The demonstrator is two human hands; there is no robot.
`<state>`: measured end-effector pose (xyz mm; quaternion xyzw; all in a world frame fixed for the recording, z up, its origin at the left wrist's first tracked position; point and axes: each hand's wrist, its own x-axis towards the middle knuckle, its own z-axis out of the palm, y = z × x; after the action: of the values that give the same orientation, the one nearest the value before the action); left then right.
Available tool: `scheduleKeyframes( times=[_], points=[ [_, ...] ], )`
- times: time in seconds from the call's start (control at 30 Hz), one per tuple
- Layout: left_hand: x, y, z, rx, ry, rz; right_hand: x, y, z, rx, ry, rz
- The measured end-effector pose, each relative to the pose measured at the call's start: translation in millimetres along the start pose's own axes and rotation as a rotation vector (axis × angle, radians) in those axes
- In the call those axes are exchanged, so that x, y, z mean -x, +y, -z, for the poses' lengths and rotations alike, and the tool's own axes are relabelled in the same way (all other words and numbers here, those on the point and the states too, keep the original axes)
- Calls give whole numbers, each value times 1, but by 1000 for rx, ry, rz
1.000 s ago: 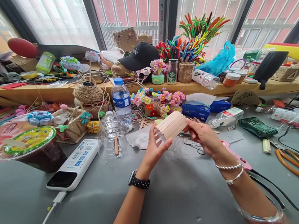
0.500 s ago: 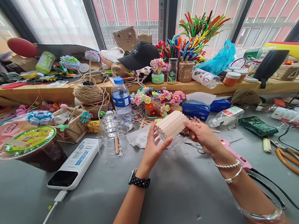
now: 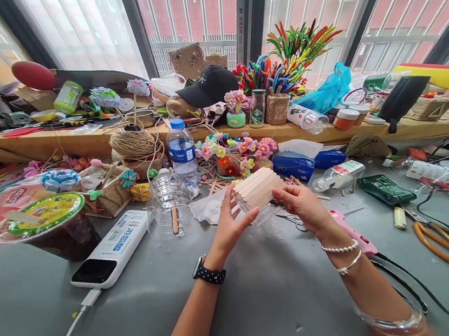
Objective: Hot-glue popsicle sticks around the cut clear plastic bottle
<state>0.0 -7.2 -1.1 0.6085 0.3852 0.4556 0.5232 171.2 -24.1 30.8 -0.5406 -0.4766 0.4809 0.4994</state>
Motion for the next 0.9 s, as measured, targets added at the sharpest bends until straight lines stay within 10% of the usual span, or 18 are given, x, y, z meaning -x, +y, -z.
scheduleKeyframes(
  times=[0.9],
  points=[
    [1,-1,4,-222,-4,-185,-2,0,6,47,56,139]
  ],
)
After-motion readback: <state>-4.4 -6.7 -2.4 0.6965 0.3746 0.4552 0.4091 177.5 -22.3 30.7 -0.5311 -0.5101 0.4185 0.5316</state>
